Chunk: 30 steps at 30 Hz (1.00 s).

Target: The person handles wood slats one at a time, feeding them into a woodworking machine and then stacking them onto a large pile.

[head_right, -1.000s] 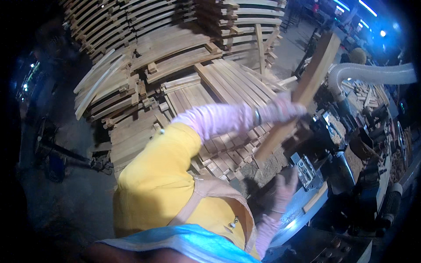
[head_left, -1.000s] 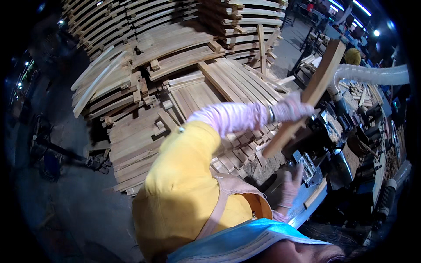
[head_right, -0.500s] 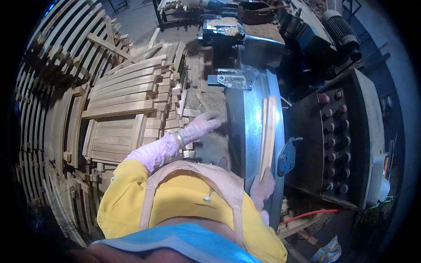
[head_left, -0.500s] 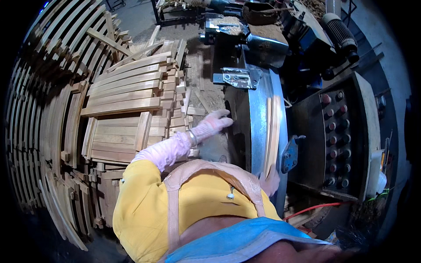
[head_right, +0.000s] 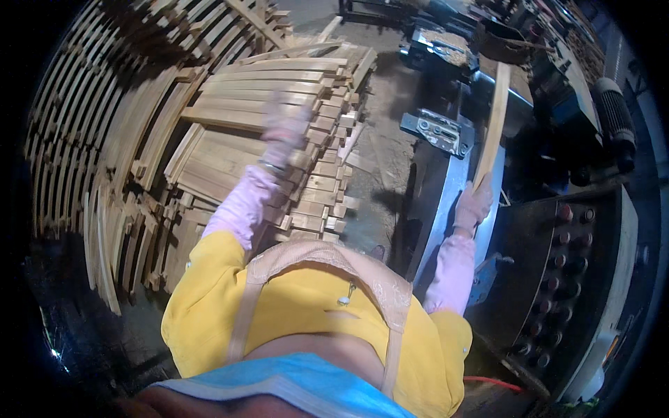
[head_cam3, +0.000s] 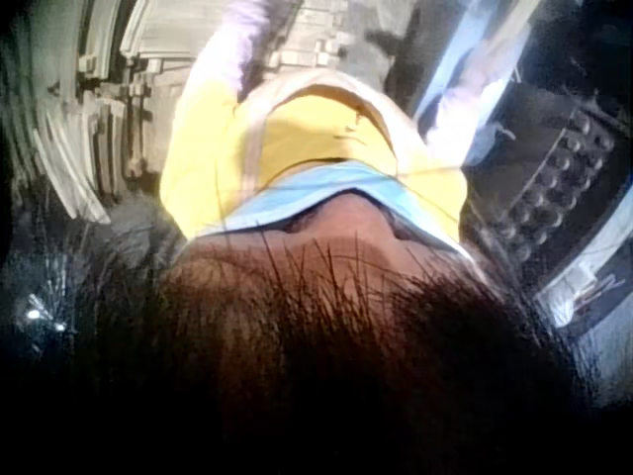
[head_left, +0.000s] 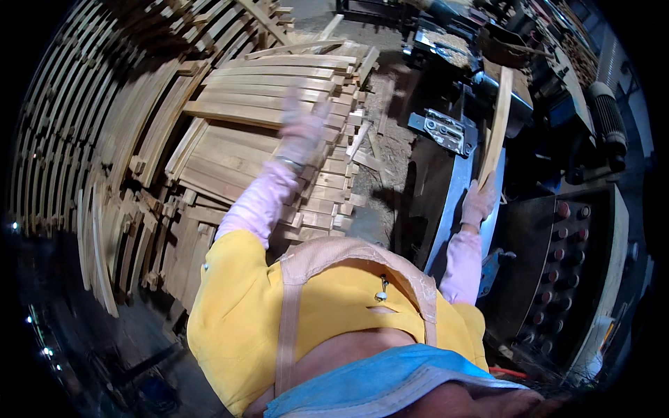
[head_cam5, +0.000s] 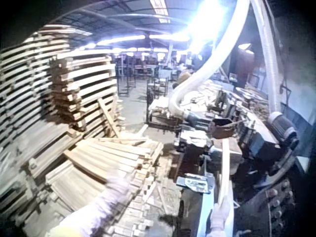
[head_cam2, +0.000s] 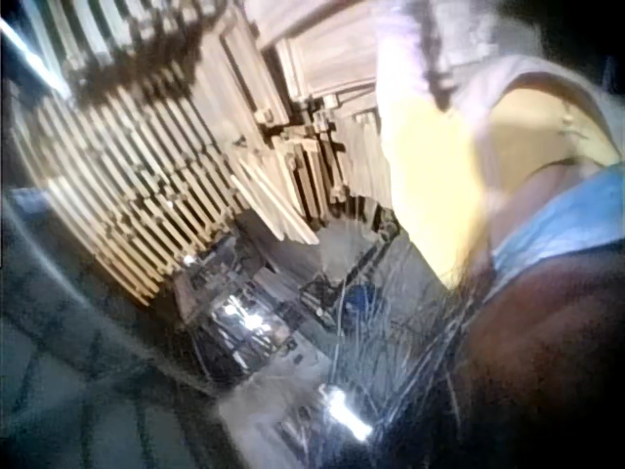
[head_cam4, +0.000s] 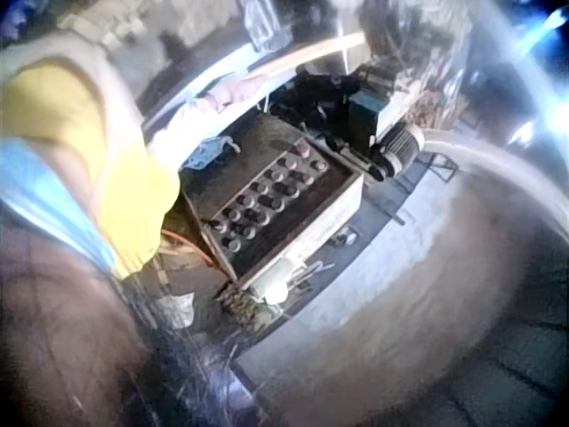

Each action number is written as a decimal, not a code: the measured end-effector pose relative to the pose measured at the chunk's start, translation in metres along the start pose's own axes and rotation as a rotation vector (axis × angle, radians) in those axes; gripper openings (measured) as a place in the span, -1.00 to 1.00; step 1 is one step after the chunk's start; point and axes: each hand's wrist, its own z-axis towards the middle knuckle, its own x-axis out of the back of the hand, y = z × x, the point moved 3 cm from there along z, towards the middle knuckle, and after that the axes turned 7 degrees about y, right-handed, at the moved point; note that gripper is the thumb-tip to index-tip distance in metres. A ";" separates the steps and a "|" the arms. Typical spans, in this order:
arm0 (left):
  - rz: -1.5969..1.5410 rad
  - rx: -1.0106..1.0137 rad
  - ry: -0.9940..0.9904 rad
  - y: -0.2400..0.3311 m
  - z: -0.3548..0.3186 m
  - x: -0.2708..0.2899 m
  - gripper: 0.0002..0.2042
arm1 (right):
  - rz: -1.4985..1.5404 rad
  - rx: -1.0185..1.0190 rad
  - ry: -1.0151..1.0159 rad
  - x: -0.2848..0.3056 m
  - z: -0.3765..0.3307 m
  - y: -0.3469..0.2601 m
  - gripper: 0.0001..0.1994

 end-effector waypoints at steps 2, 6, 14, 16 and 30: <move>0.178 0.190 0.258 -0.072 0.027 0.045 -0.21 | -0.021 -0.043 -0.060 0.045 -0.047 0.004 -0.35; 0.193 0.778 0.549 -0.175 0.041 0.130 -0.16 | -0.060 0.099 -0.192 0.093 -0.150 0.058 -0.38; -0.223 1.338 0.404 -0.289 0.014 0.113 -0.07 | 0.034 -0.012 0.102 0.090 -0.137 0.051 -0.44; -0.346 1.326 0.357 -0.264 0.014 0.108 -0.07 | 0.019 -0.050 0.231 0.054 -0.078 0.029 -0.43; -0.633 1.335 0.365 -0.258 0.027 0.099 -0.09 | 0.105 -0.025 0.033 0.056 -0.081 0.031 -0.45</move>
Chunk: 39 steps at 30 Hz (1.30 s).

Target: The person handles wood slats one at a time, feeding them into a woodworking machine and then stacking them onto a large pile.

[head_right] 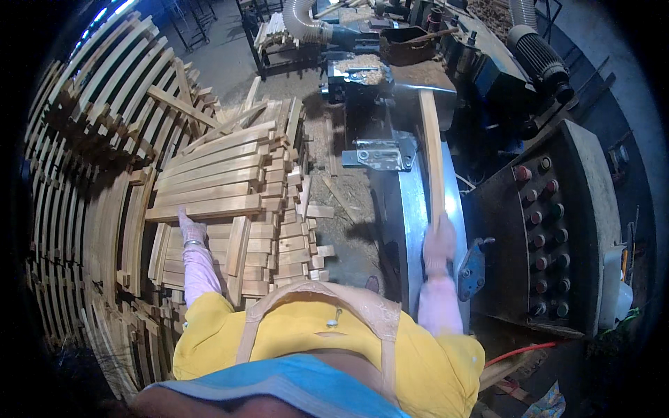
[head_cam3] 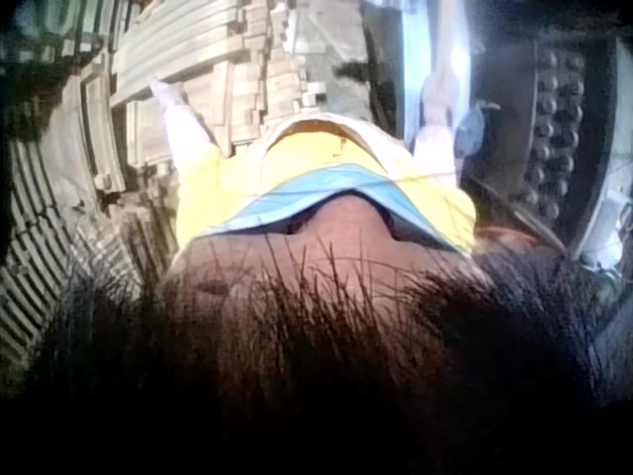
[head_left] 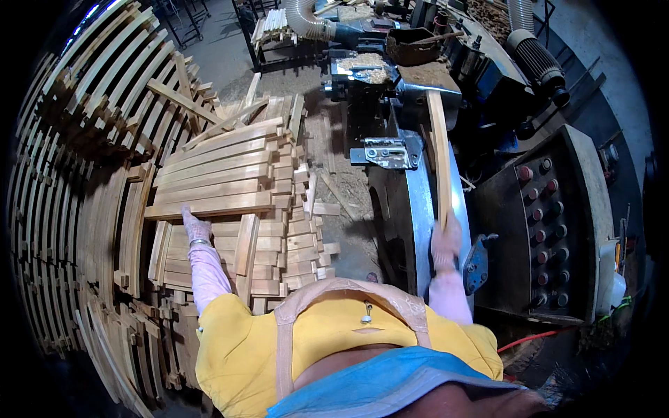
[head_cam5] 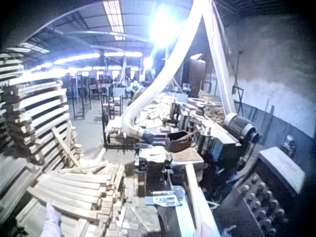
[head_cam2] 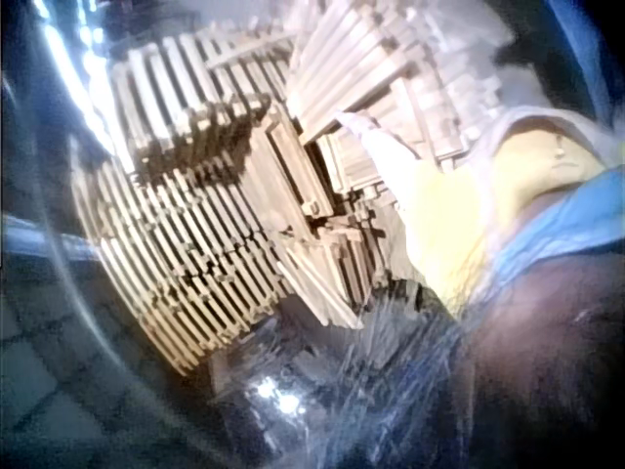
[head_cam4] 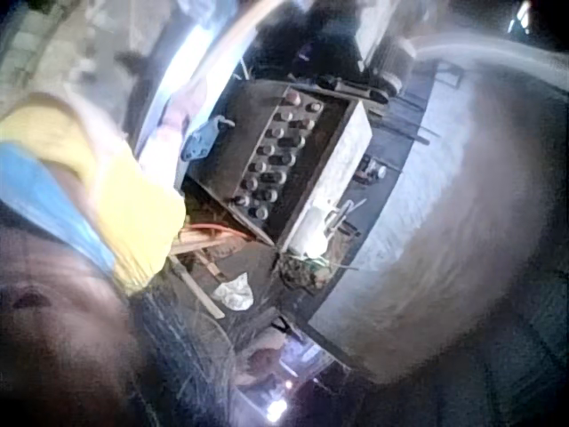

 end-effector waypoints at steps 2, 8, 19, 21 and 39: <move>0.046 -0.068 -0.027 -0.005 0.020 0.017 -0.07 | -0.124 -0.026 -0.147 0.046 -0.059 0.007 -0.48; 0.012 -0.053 0.245 -0.009 0.003 0.024 -0.12 | -0.241 0.046 -0.079 0.104 -0.155 0.046 -0.58; 0.100 -0.604 -0.316 0.068 -0.152 -0.080 -0.54 | -0.285 -0.024 -0.276 -0.039 0.081 -0.036 -0.60; -0.019 -0.345 -0.414 0.047 -0.198 -0.133 -0.54 | 0.179 -0.128 -0.273 -0.070 0.087 -0.029 -0.54; 0.837 0.282 -1.242 -0.277 -0.392 -0.129 -0.59 | -0.261 -0.185 -0.141 0.132 -0.167 0.030 -0.46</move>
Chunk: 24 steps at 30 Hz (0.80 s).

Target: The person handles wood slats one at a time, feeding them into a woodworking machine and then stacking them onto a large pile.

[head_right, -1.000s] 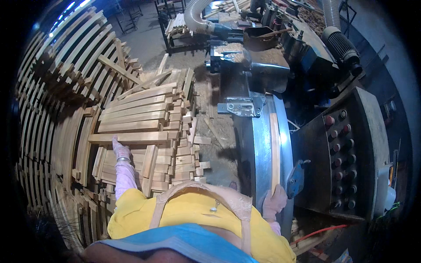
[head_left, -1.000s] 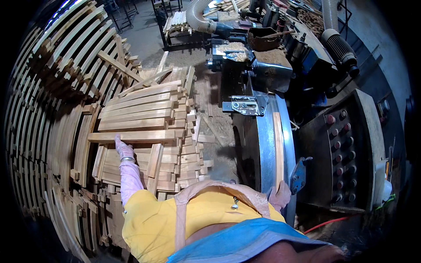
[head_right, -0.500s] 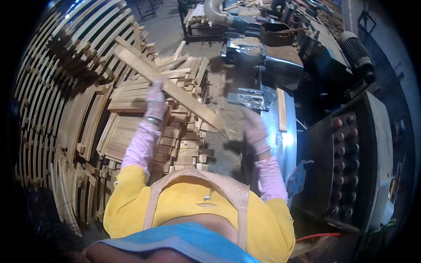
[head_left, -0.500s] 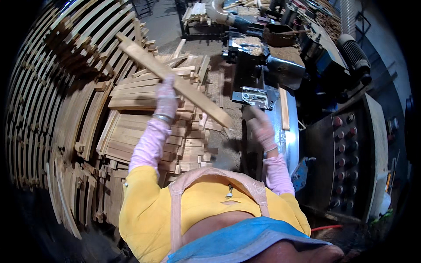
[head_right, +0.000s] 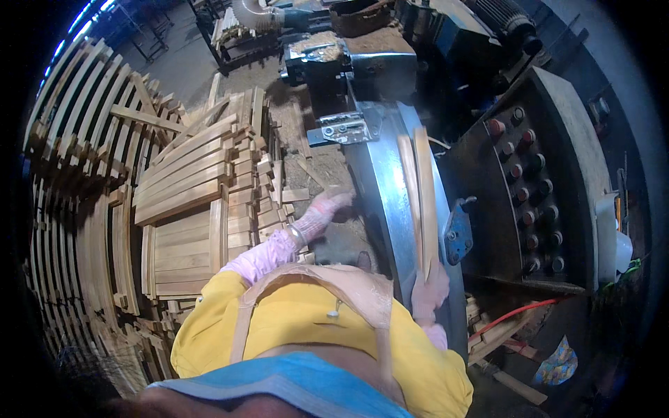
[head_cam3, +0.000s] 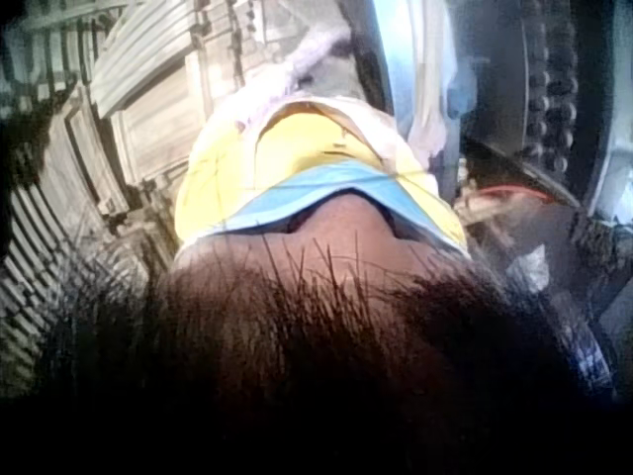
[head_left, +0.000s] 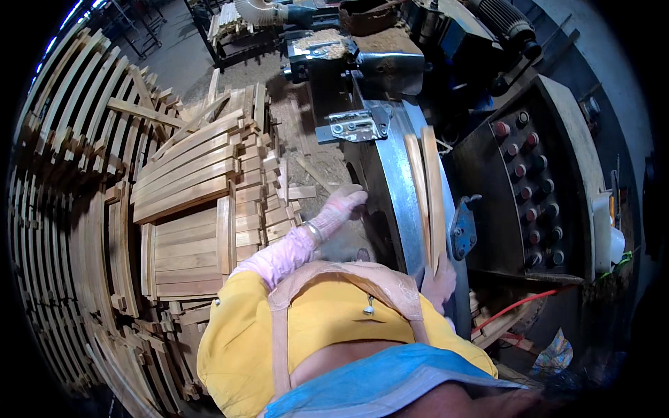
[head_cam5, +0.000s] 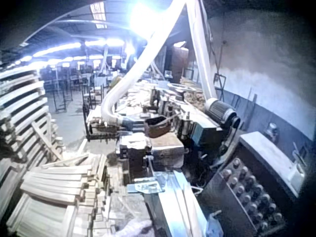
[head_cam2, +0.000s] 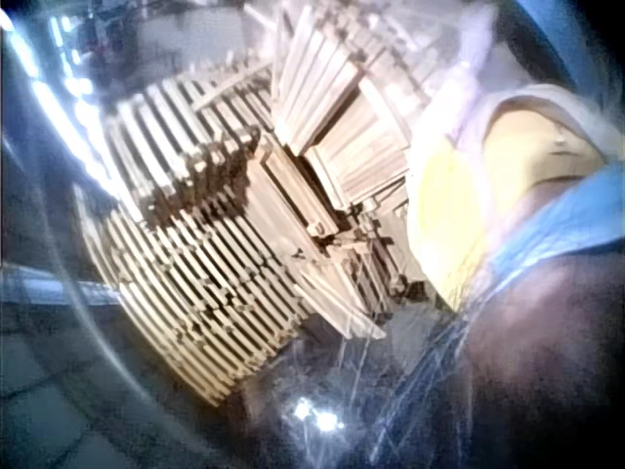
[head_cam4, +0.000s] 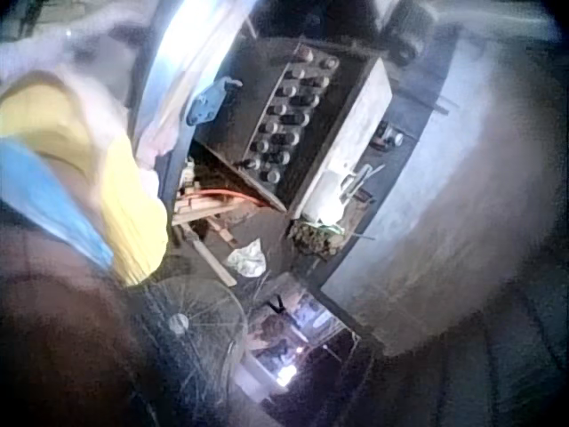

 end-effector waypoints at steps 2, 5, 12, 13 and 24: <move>0.029 -0.082 0.033 -0.010 0.007 0.027 -0.45 | 0.045 0.023 0.123 -0.027 0.037 -0.011 -0.49; -0.133 -0.124 0.233 0.026 -0.015 0.040 -0.49 | 0.089 0.088 0.309 -0.082 0.138 -0.058 -0.54; 0.259 -0.685 0.873 0.111 0.000 0.168 -0.54 | 0.214 0.063 0.173 -0.113 0.231 -0.120 -0.45; 0.326 -0.728 1.060 0.115 -0.005 0.202 -0.49 | 0.230 0.071 0.121 -0.105 0.229 -0.124 -0.45; -0.686 -0.307 1.774 0.065 -0.092 0.442 -0.13 | -0.010 0.032 -0.139 0.002 -0.011 0.019 -0.50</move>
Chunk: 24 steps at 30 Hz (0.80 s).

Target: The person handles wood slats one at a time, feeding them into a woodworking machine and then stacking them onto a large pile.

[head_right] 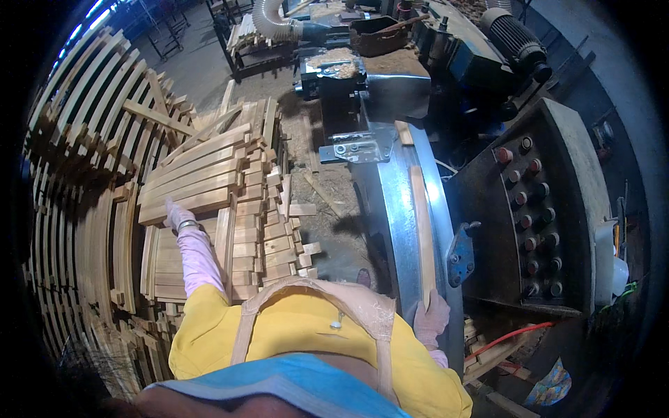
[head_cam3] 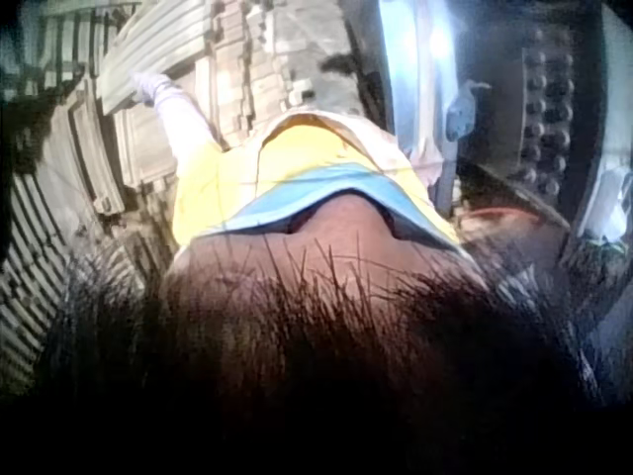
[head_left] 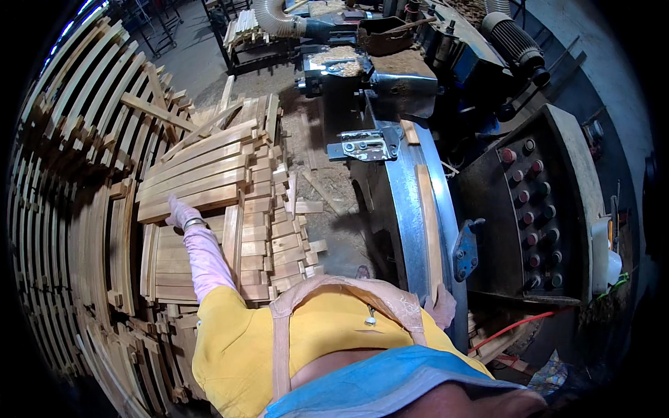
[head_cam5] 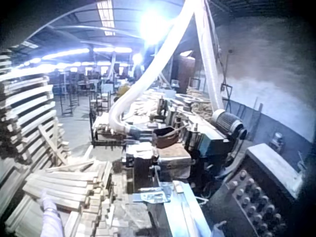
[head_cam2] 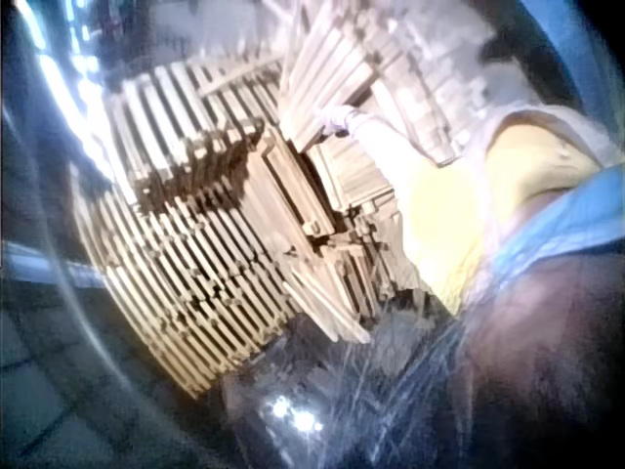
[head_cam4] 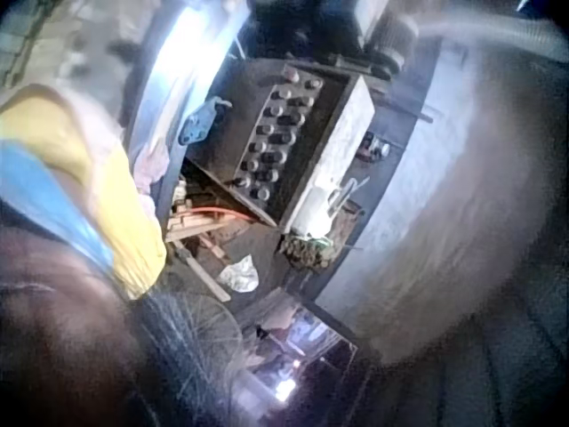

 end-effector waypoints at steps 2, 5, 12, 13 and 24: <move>0.075 0.152 -0.035 -0.014 0.020 -0.001 -0.27 | -0.002 -0.013 0.029 -0.015 0.006 0.006 -0.51; -0.049 0.186 -0.138 -0.037 0.042 -0.010 -0.32 | 0.041 0.189 0.386 -0.020 0.071 -0.035 -0.63; -0.211 0.051 -0.332 0.028 -0.020 0.032 -0.65 | -0.038 0.275 0.235 -0.071 0.229 -0.116 -0.87; -0.209 0.044 -0.448 0.039 -0.053 0.028 -0.69 | -0.010 0.289 0.265 -0.073 0.240 -0.118 -0.87; -0.176 0.239 -1.028 -0.029 -0.360 -0.016 -0.62 | 0.556 0.833 -0.039 0.037 0.164 -0.303 -0.26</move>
